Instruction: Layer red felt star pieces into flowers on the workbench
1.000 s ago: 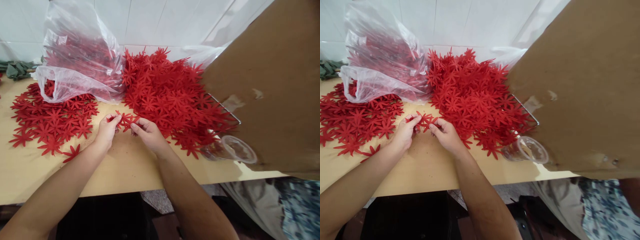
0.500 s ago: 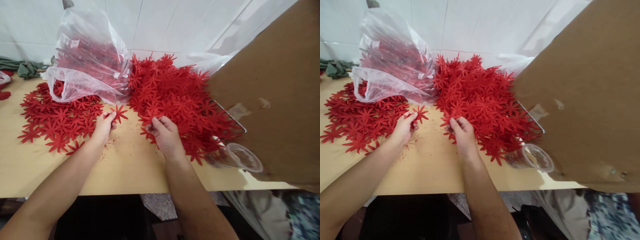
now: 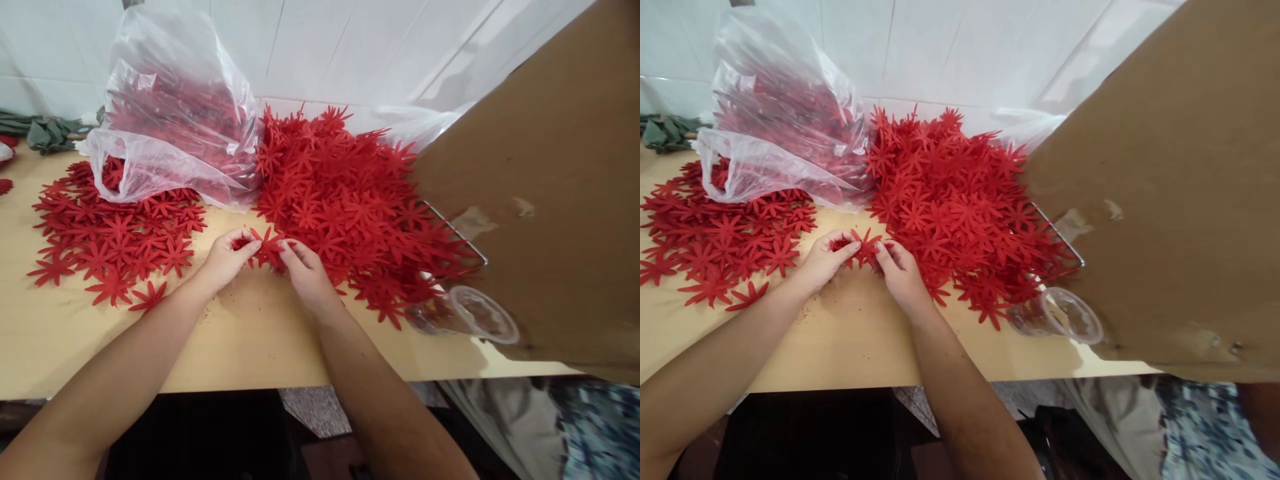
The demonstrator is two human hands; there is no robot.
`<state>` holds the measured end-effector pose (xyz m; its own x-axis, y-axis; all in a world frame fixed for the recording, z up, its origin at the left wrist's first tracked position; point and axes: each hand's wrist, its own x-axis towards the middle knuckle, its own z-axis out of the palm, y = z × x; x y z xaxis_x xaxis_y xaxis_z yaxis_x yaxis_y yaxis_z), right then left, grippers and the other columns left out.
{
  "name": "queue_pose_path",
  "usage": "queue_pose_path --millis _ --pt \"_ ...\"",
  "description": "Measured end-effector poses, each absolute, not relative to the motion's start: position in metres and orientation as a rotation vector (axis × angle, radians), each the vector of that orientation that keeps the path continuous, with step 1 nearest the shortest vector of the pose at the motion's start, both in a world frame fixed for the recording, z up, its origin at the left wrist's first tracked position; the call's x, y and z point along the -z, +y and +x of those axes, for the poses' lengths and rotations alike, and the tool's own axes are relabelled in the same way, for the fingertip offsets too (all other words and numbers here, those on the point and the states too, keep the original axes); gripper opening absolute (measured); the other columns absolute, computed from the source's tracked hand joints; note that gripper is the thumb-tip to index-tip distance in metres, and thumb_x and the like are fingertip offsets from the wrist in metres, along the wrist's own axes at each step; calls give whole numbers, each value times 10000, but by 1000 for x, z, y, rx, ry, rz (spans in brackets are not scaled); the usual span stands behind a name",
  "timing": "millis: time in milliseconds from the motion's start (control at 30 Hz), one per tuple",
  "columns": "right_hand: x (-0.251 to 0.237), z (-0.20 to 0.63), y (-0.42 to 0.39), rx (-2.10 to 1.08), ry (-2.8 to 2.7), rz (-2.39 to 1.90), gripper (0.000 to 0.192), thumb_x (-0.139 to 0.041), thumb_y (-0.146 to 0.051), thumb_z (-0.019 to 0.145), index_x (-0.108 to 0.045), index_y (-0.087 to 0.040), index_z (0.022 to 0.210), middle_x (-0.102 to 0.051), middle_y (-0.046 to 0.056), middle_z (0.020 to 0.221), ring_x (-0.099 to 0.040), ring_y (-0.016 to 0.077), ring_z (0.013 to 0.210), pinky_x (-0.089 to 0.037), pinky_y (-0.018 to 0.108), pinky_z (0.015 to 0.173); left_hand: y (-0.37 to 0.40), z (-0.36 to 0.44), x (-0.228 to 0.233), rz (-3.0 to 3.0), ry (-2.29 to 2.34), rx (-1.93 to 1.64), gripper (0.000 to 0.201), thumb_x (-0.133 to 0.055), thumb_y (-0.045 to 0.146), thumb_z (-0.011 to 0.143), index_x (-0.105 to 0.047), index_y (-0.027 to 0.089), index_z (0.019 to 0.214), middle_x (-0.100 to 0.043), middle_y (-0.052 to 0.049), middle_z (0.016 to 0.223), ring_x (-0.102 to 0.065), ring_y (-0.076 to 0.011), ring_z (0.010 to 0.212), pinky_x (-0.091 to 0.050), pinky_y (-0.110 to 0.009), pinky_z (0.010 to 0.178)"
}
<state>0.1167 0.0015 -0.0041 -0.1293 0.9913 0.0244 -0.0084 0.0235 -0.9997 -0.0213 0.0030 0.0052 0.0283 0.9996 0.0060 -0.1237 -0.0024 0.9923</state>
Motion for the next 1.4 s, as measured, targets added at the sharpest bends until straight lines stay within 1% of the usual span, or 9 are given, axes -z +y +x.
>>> queue_pose_path --millis 133,333,533,733,900,1000,1167,1300,1400 --pt "1 115 -2 -1271 -1402 -1097 367 -590 -543 655 -516 -189 720 -513 -25 635 -480 86 566 -406 236 552 5 -16 -1 1209 1078 -1246 77 -584 151 655 -525 153 604 -497 54 564 -431 -44 522 -359 -181 562" --pt "4 116 -3 -1122 -1540 -1133 333 -660 -430 636 -554 -169 814 -572 50 861 -550 138 766 -453 287 688 4 -14 3 1270 1085 -1252 81 -568 204 674 -514 154 640 -479 48 593 -419 -56 555 -352 -192 571" --pt "4 115 -2 -1228 -1504 -1113 322 -618 -449 670 -531 -166 796 -565 10 733 -514 106 637 -435 260 613 4 -14 9 1385 1143 -1223 98 -534 250 712 -509 157 697 -483 42 636 -417 -69 580 -350 -214 593" --pt "4 119 0 -1083 -1539 -1205 257 -514 -410 749 -474 -178 648 -418 -47 544 -377 77 497 -322 232 498 4 -15 8 1490 1183 -1251 114 -483 255 763 -512 154 719 -478 35 636 -406 -73 592 -347 -219 613" --pt "4 119 1 -957 -1603 -1213 271 -461 -384 793 -467 -177 617 -401 -36 552 -369 89 542 -316 242 546 0 -17 0 1377 1134 -1229 179 -513 327 757 -538 149 753 -479 43 616 -404 -60 562 -347 -208 583" --pt "6 118 1 -973 -1629 -1169 279 -448 -382 800 -470 -180 609 -407 -29 549 -403 102 569 -333 250 574 1 -17 1 1322 1100 -1217 236 -604 355 682 -566 141 773 -525 36 641 -427 -55 572 -352 -209 585" --pt "6 115 0 -988 -1588 -1095 263 -465 -372 792 -485 -176 617 -456 -22 564 -428 97 561 -350 243 561 4 -16 1 1193 1073 -1207 232 -672 274 600 -571 131 752 -573 24 656 -494 -64 597 -395 -225 627" --pt "4 115 1 -1050 -1452 -1110 174 -540 -344 734 -511 -173 722 -489 -32 575 -431 85 521 -351 232 526 2 -16 -4 1174 1083 -1244 162 -642 198 617 -567 128 743 -577 23 682 -508 -62 619 -406 -222 645" --pt "4 115 3 -1061 -1441 -1110 178 -529 -348 729 -505 -173 707 -492 -28 581 -431 86 530 -353 236 540 1 -17 -6 1207 1097 -1246 142 -629 184 630 -574 125 747 -579 17 704 -507 -62 634 -407 -222 662"
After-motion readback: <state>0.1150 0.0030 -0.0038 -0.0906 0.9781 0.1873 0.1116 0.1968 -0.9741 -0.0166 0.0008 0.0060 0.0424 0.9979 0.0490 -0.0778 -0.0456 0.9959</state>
